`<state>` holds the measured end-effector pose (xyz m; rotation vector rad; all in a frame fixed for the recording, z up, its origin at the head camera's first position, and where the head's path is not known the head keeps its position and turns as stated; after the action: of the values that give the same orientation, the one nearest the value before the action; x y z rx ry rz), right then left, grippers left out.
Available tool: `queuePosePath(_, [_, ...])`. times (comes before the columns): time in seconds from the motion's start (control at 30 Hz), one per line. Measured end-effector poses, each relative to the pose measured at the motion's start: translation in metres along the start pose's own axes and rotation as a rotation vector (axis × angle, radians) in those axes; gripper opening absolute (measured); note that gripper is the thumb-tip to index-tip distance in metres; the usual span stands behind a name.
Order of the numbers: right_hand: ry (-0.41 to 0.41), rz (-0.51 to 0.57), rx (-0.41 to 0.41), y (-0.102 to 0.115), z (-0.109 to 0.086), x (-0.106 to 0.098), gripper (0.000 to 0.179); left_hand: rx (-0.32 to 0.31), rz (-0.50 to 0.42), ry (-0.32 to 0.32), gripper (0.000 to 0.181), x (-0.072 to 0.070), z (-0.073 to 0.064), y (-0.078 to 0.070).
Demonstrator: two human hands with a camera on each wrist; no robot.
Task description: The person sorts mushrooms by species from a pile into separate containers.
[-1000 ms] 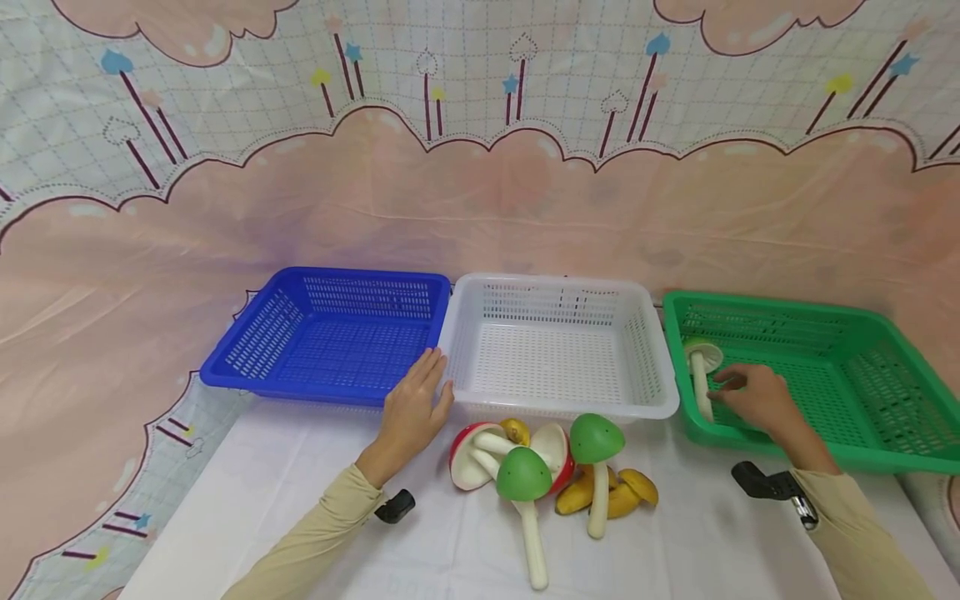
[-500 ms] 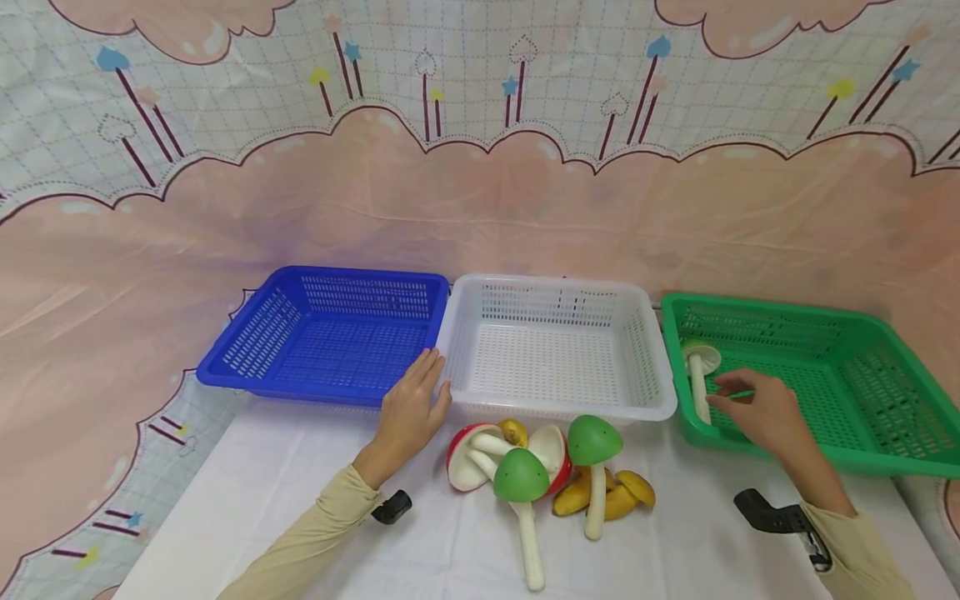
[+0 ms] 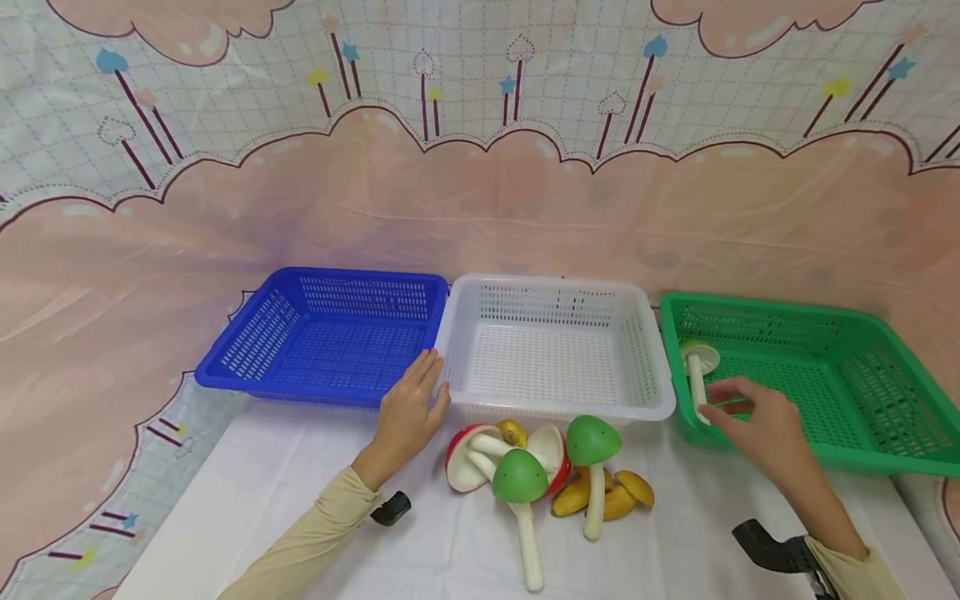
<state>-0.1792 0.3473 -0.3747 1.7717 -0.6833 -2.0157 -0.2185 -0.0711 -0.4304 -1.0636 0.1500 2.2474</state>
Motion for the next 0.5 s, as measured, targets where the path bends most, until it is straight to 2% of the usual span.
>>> queuePosePath(0.33, [0.036, 0.001, 0.073, 0.008, -0.02, 0.003, 0.032, -0.001, -0.004, 0.009, 0.04, 0.003, -0.001, 0.001])
queuePosePath(0.5, [0.016, 0.019, 0.057, 0.014, -0.03, 0.002, 0.03, 0.002, -0.005, 0.007, 0.039, 0.002, 0.0, 0.001])
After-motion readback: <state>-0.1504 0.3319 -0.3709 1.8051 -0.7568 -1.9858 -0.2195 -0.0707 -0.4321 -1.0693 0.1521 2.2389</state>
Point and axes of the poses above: each hand's wrist, its own z-axis towards the middle knuckle, its own x-axis out of the palm, y = z × x, the point moved 5 cm from there along z, towards the middle knuckle, and after that the axes turned 11 degrees about x, right-handed, at the moved point
